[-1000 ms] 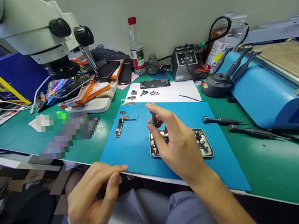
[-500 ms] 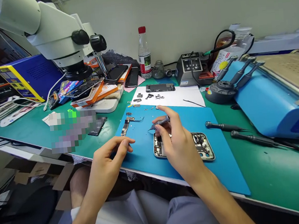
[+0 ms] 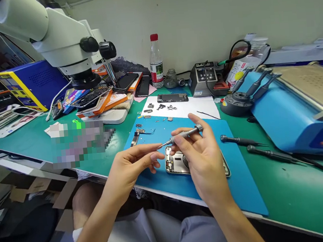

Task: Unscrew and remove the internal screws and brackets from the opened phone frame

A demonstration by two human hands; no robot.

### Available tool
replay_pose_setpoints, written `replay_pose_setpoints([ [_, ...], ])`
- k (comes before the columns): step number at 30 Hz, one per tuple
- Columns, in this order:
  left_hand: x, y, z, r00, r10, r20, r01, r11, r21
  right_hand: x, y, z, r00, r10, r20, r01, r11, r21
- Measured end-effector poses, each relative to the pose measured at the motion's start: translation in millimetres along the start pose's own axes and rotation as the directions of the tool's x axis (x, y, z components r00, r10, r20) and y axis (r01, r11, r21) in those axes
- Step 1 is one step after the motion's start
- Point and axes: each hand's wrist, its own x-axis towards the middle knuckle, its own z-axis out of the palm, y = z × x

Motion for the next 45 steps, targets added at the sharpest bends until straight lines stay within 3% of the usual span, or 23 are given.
replay_pose_setpoints([
  [4,0,-4,-1.2,1.000,0.016,-0.026,-0.018,0.998,-0.054,-3,3,-1,0.999,0.026,0.031,-0.026,0.999,0.019],
  [13,-3,-6,0.6,0.996,0.064,-0.056,-0.063,0.998,0.009,-6,2,-5,0.998,0.035,0.044,-0.036,0.999,0.028],
  [29,-4,-9,-1.2,0.999,0.046,-0.020,-0.047,0.998,-0.036,-3,6,-7,0.997,0.045,0.065,-0.046,0.999,0.018],
  [40,-8,-10,-3.9,0.999,0.033,-0.017,-0.033,0.999,0.023,-4,6,-9,0.997,0.051,0.060,-0.050,0.999,-0.017],
  [45,-7,-12,-3.7,0.999,0.037,0.002,-0.037,0.999,0.018,-2,5,-9,0.993,0.108,0.052,-0.109,0.994,0.019],
])
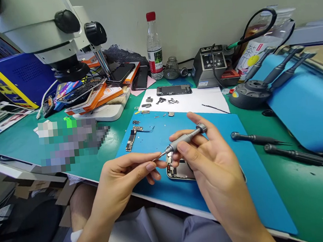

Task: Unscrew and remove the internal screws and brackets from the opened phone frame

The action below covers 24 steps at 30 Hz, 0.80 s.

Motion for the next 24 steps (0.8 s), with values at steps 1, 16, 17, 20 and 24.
replay_pose_setpoints([
  [1,0.1,0.2,-0.2,1.000,-0.004,0.004,0.004,1.000,-0.003,0.4,-0.3,0.2,1.000,0.007,-0.001,-0.007,1.000,-0.001],
  [16,-0.3,0.8,-1.8,0.999,-0.010,0.033,0.011,1.000,-0.025,1.9,1.2,0.7,1.000,-0.013,-0.007,0.012,0.999,-0.031],
  [17,-0.2,0.9,-1.8,0.999,-0.010,0.030,0.011,0.999,-0.030,1.8,0.9,1.1,1.000,-0.010,-0.009,0.010,1.000,-0.017],
  [20,-0.1,1.3,-2.1,1.000,-0.015,0.026,0.016,0.999,-0.031,1.8,0.4,1.9,1.000,0.007,-0.010,-0.007,1.000,0.016],
  [24,-0.7,1.4,-3.0,1.000,-0.022,0.015,0.023,0.999,-0.023,1.8,0.1,2.2,1.000,0.018,-0.004,-0.018,1.000,0.023],
])
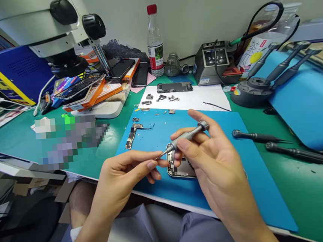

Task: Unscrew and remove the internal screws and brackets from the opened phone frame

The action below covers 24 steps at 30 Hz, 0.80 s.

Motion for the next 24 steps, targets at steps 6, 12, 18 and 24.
replay_pose_setpoints([
  [6,-1.0,-0.7,0.5,1.000,0.009,0.005,-0.009,1.000,-0.011,0.0,0.1,-1.7,1.000,-0.010,-0.006,0.010,0.999,-0.052],
  [12,0.0,-1.3,1.1,1.000,0.004,0.020,-0.004,0.999,-0.037,-0.8,0.0,-0.5,1.000,-0.015,-0.011,0.014,0.996,-0.084],
  [18,-0.9,-1.8,0.3,0.999,0.002,0.039,-0.001,0.999,-0.043,-3.9,-2.9,2.3,1.000,0.000,-0.008,0.000,0.999,-0.048],
  [24,-0.3,-2.7,-0.4,0.997,0.023,0.067,-0.023,1.000,0.000,-0.8,-3.3,-1.3,1.000,0.021,0.001,-0.021,1.000,-0.018],
])
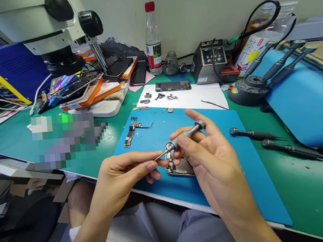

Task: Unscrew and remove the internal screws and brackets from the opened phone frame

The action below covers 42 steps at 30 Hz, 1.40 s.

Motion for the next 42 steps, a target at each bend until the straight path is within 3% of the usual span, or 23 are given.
replay_pose_setpoints([
  [3,-5,3,1.0,0.996,0.059,-0.066,-0.049,0.990,0.133,2,-3,-2,1.000,-0.001,-0.022,0.001,1.000,0.019],
  [6,-15,7,-0.6,0.952,0.254,-0.173,-0.144,0.866,0.479,-1,-2,-4,0.975,-0.216,-0.054,0.210,0.973,-0.096],
  [7,-19,7,-2.1,0.925,0.343,-0.162,-0.179,0.772,0.610,-3,0,-4,0.937,-0.345,-0.054,0.332,0.927,-0.172],
  [9,-24,6,-5.8,0.890,0.452,-0.065,-0.241,0.586,0.773,-7,5,-4,0.818,-0.575,0.022,0.551,0.771,-0.318],
  [10,-24,5,-7.6,0.887,0.461,-0.012,-0.264,0.529,0.807,-9,8,-4,0.769,-0.635,0.074,0.612,0.699,-0.370],
  [12,-23,0,-9.9,0.905,0.421,0.066,-0.288,0.490,0.823,-13,13,-3,0.737,-0.656,0.163,0.652,0.627,-0.427],
  [15,-16,-8,-9.0,0.920,0.376,0.109,-0.282,0.445,0.850,-13,16,-2,0.761,-0.607,0.228,0.635,0.629,-0.449],
  [19,-12,-16,-4.0,0.908,0.409,0.096,-0.246,0.332,0.911,-10,17,-3,0.764,-0.571,0.299,0.641,0.621,-0.451],
  [22,-14,-19,-2.6,0.898,0.428,0.099,-0.245,0.301,0.922,-11,18,-4,0.766,-0.556,0.322,0.640,0.614,-0.462],
  [26,-14,-21,-3.2,0.889,0.444,0.109,-0.252,0.277,0.927,-12,19,-4,0.748,-0.560,0.355,0.660,0.580,-0.477],
  [37,-13,-21,-1.1,0.882,0.459,0.103,-0.254,0.281,0.926,-14,23,-7,0.796,-0.520,0.310,0.597,0.588,-0.546],
  [42,-13,-21,-0.3,0.883,0.459,0.094,-0.249,0.290,0.924,-15,22,-9,0.791,-0.526,0.314,0.601,0.569,-0.561],
])
